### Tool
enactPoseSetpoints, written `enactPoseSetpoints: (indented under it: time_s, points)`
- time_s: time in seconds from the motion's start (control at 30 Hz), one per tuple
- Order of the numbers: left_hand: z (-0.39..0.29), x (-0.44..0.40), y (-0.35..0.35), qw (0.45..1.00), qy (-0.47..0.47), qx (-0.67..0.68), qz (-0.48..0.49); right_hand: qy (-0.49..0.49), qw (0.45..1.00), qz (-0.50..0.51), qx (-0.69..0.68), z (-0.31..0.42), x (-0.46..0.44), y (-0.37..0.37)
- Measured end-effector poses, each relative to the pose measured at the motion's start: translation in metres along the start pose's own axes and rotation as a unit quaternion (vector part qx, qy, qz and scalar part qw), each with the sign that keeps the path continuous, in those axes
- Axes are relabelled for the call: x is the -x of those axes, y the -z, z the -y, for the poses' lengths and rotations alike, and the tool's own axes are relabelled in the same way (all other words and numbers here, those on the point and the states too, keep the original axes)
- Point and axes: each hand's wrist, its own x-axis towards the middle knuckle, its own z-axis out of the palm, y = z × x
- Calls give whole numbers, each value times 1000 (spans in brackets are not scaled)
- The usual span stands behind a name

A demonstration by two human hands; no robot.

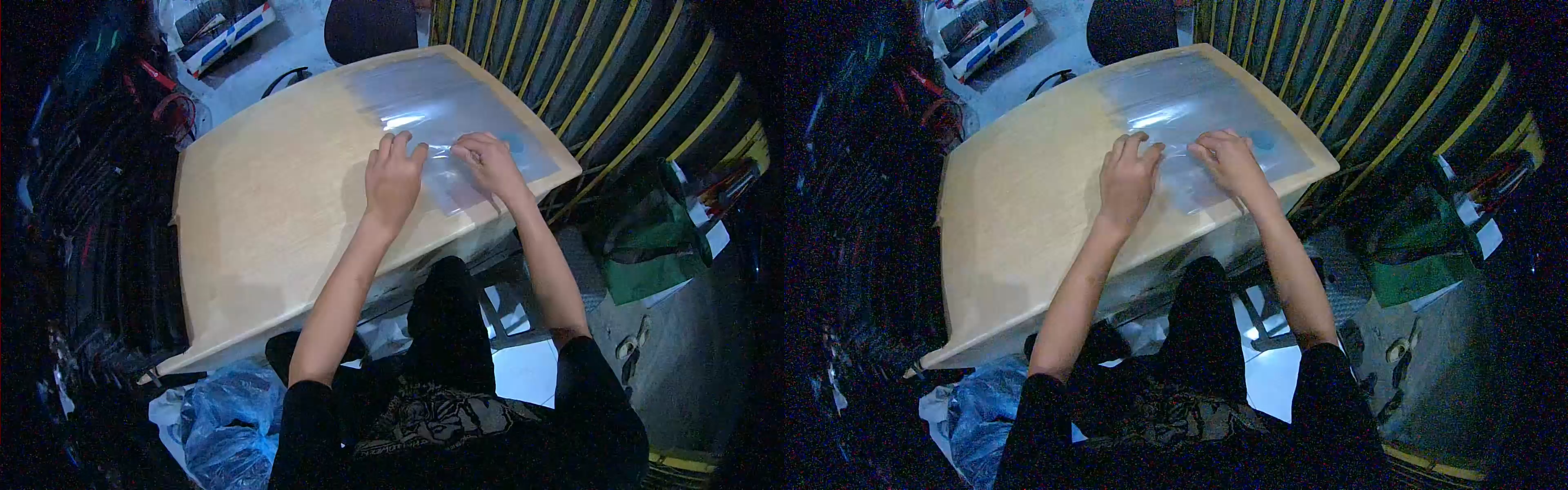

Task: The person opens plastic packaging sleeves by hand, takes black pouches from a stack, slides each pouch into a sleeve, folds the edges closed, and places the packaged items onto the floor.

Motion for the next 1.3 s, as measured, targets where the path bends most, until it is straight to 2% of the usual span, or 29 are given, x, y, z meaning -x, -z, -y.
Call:
enactPoseSetpoints:
  time_s: [0.03, 0.07, 0.2, 0.3, 0.33, 0.43, 0.53, 0.6, 0.73, 0.83, 0.93, 1.03, 1.07, 1.2, 1.23, 1.3]
  points:
    - [2, -4, 0, 1000, -7, 8, -12, 18, 1000, -10, -7, 3, 0, 5]
    - [3, -7, -1, 997, -11, 1, -82, 36, 999, -20, -14, 6, 2, 9]
    - [14, -6, 15, 996, 24, 64, -51, 92, 994, -49, 30, 4, 14, 7]
    - [21, 4, 31, 997, 26, 70, -29, 67, 993, -90, 25, 4, 15, 1]
    - [21, 11, 42, 998, 16, 59, -26, 86, 988, -106, 71, 5, 13, -2]
    - [36, 50, 78, 998, 57, 15, -37, 119, 989, -58, 61, 21, 9, -12]
    - [52, 100, 132, 992, 115, -12, -42, 197, 979, -44, 13, 47, 10, -31]
    - [65, 141, 166, 986, 165, -37, 13, 252, 967, -35, -18, 76, 12, -46]
    - [53, 172, 226, 951, 267, -101, 117, 289, 956, -30, -44, 134, 29, -76]
    - [21, 160, 239, 948, 141, -257, 127, 302, 952, -37, -30, 159, 36, -90]
    - [4, 149, 218, 957, 104, -242, 119, 307, 951, -20, -13, 176, 41, -90]
    - [15, 152, 197, 962, 91, -207, 153, 334, 942, -12, -22, 178, 44, -90]
    - [16, 153, 195, 967, 106, -190, 133, 317, 948, 26, -18, 179, 46, -87]
    - [26, 155, 186, 966, 254, -13, 39, 336, 939, -71, -14, 186, 51, -75]
    - [31, 154, 190, 942, 313, 95, 70, 360, 930, -66, -31, 184, 54, -74]
    - [42, 151, 201, 848, 418, 301, 125, 408, 909, -58, -66, 176, 58, -71]
